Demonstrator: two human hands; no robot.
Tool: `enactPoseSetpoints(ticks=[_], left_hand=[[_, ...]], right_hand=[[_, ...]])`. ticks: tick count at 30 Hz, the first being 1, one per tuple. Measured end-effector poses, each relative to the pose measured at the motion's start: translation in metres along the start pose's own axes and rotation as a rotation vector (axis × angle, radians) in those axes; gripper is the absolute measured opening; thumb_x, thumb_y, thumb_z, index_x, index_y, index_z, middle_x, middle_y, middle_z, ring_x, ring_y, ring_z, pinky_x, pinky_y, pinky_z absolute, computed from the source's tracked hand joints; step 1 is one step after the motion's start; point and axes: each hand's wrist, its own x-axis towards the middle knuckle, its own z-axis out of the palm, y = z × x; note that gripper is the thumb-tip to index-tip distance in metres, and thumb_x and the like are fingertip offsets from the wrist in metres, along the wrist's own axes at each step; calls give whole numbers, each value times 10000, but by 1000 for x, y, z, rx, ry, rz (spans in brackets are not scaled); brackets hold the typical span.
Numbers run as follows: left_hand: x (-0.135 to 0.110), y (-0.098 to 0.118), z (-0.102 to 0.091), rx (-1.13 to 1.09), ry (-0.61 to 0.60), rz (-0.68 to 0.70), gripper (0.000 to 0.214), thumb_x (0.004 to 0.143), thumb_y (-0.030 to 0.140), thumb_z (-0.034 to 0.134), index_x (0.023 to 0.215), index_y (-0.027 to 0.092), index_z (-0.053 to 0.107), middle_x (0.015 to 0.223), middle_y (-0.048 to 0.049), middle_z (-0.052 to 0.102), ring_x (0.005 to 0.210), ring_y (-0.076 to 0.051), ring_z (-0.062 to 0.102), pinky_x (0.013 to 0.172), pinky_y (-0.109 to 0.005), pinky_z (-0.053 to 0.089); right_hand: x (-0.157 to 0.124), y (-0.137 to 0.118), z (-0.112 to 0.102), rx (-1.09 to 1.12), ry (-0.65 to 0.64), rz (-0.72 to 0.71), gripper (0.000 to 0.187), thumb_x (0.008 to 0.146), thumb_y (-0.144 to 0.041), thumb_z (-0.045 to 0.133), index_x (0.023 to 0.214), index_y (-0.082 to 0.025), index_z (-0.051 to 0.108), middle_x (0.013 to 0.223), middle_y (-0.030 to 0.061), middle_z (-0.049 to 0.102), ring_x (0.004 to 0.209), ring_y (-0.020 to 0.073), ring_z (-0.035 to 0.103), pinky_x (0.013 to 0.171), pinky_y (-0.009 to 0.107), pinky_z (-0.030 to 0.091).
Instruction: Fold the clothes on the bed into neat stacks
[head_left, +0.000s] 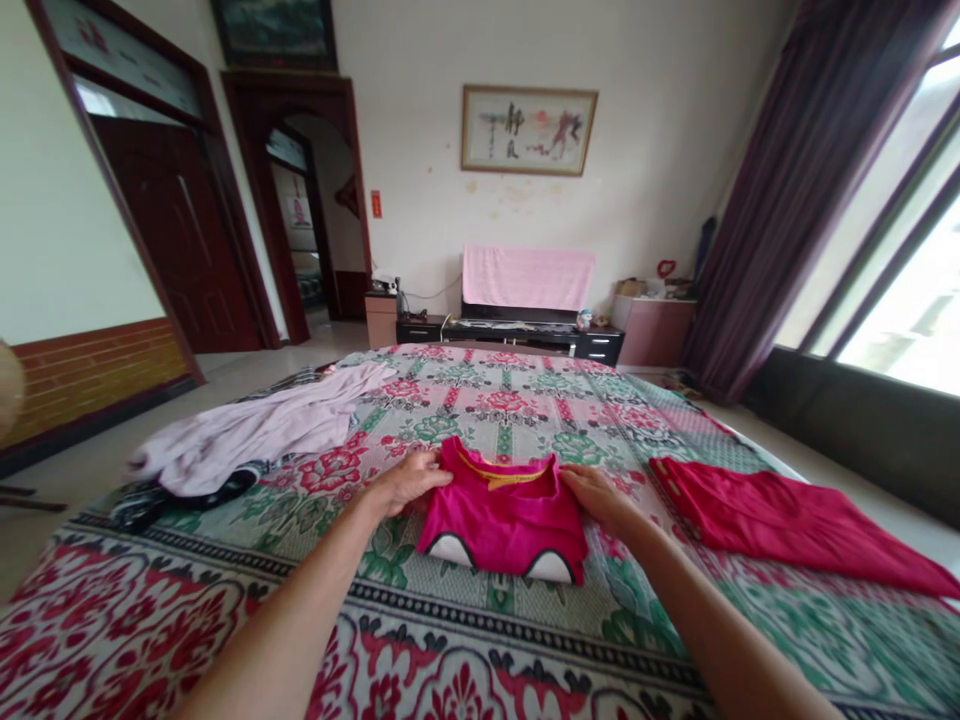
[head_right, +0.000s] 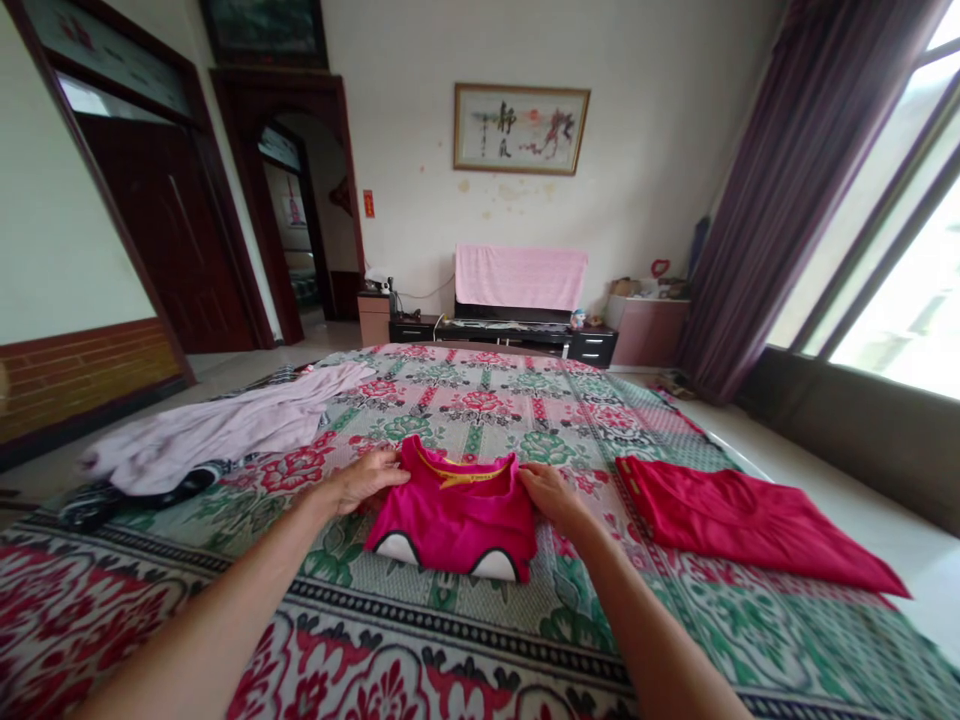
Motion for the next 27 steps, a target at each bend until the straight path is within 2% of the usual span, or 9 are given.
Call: enactPoseSetpoints(ticks=[2, 4, 6, 8, 11, 15, 20, 24, 27], left_hand=[[2, -3, -4, 58, 49, -22, 559, 614, 348, 733, 1124, 155, 607, 787, -22, 701, 596, -132, 616, 474, -200, 420], [3, -6, -8, 70, 98, -21, 586, 608, 349, 729, 1144, 158, 587, 764, -9, 687, 591, -114, 604, 451, -171, 382], [4, -7, -10, 50, 133, -30, 590, 597, 340, 727, 1136, 158, 570, 731, 3, 671, 575, -102, 592, 449, -161, 370], [5, -8, -11, 38, 149, -47, 521, 593, 332, 719, 1062, 162, 569, 690, 18, 648, 540, -91, 573, 439, -158, 357], [6, -9, -11, 53, 214, -39, 390, 592, 336, 708, 910, 177, 547, 632, 47, 601, 497, -75, 540, 428, -152, 332], [7, -10, -13, 161, 256, -7, 335, 590, 407, 694, 775, 165, 556, 609, 34, 586, 512, -83, 533, 434, -165, 317], [11, -15, -13, 318, 223, 18, 354, 586, 487, 677, 670, 155, 585, 538, 42, 532, 487, -81, 461, 447, -196, 308], [14, -17, -10, 386, 263, 19, 368, 581, 501, 672, 575, 168, 516, 463, 66, 444, 435, -66, 384, 433, -207, 260], [13, -16, -11, 319, 243, -17, 380, 566, 510, 681, 586, 168, 516, 484, 57, 486, 446, -66, 403, 440, -201, 256]], right_hand=[[3, 5, -3, -71, 66, 78, 247, 776, -348, 447, 695, -199, 626, 494, -26, 572, 446, 125, 533, 398, 203, 395], [4, 3, -6, -167, 201, 61, 203, 758, -317, 476, 744, -211, 648, 550, -18, 612, 492, 134, 567, 437, 212, 416], [3, -6, -8, -254, 338, -72, 171, 744, -281, 504, 792, -225, 659, 672, 6, 667, 596, 152, 617, 527, 233, 463], [-2, -19, -6, -299, 396, -242, 169, 757, -267, 508, 824, -227, 659, 801, 33, 689, 697, 164, 637, 616, 251, 488], [-13, -40, 6, -325, 306, -441, 175, 812, -264, 484, 832, -210, 649, 832, 52, 674, 723, 161, 620, 675, 261, 484], [-28, -65, 31, -382, 77, -526, 180, 847, -225, 476, 879, -210, 653, 841, 45, 675, 762, 153, 615, 714, 249, 457], [-35, -90, 56, -561, -77, -480, 268, 917, -255, 402, 903, -194, 662, 881, 59, 674, 812, 153, 606, 745, 244, 420], [-30, -95, 71, -774, -28, -325, 307, 901, -402, 451, 885, -195, 677, 876, 88, 672, 805, 195, 607, 722, 285, 388], [-25, -90, 79, -804, 4, -267, 307, 850, -463, 522, 895, -209, 689, 899, 86, 669, 845, 221, 599, 735, 308, 367]])
